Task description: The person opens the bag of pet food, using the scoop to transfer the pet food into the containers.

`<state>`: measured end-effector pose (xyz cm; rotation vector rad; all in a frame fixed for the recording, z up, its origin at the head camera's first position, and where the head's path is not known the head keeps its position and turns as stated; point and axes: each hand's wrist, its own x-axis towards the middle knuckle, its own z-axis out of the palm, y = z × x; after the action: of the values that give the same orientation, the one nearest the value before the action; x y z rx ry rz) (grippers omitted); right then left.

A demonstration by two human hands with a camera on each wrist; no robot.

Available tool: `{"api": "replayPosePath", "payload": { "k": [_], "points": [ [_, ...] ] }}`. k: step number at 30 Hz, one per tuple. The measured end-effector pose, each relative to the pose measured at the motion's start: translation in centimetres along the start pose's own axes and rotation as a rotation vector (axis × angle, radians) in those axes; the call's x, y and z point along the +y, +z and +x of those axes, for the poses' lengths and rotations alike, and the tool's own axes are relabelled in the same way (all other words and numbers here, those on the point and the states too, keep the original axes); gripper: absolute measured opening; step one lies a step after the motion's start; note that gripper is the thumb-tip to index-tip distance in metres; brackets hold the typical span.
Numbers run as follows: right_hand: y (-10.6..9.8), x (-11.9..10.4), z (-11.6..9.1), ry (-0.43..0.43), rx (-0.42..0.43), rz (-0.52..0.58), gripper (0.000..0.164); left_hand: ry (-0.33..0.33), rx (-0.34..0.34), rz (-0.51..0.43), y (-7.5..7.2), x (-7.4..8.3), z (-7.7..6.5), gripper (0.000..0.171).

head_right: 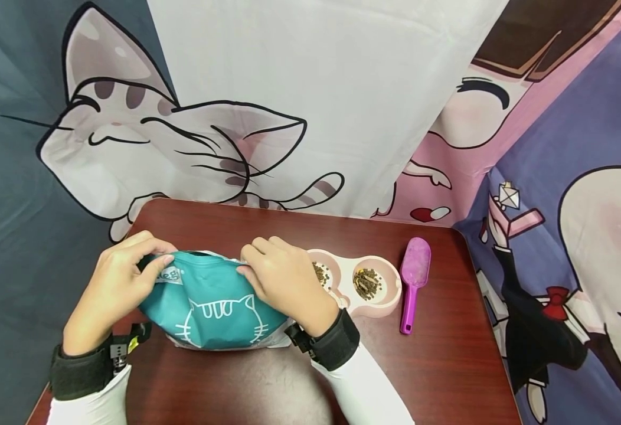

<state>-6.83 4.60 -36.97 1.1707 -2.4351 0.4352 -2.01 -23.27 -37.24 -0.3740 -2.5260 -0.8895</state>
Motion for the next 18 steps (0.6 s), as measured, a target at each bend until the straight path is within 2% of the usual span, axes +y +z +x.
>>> {"api": "replayPosePath", "payload": {
  "k": [7,13,18],
  "points": [
    [0.67,0.28,0.05,0.002,0.064,0.085,0.018,0.002,-0.005,-0.005,0.09,0.04,-0.12,0.020],
    [0.96,0.45,-0.05,0.008,0.050,0.115,0.009,-0.011,-0.023,-0.020,0.15,-0.17,-0.13,0.018],
    [1.06,0.41,-0.05,0.012,0.058,0.128,0.008,0.022,-0.042,-0.062,0.01,-0.44,-0.15,0.018]
  ]
}}
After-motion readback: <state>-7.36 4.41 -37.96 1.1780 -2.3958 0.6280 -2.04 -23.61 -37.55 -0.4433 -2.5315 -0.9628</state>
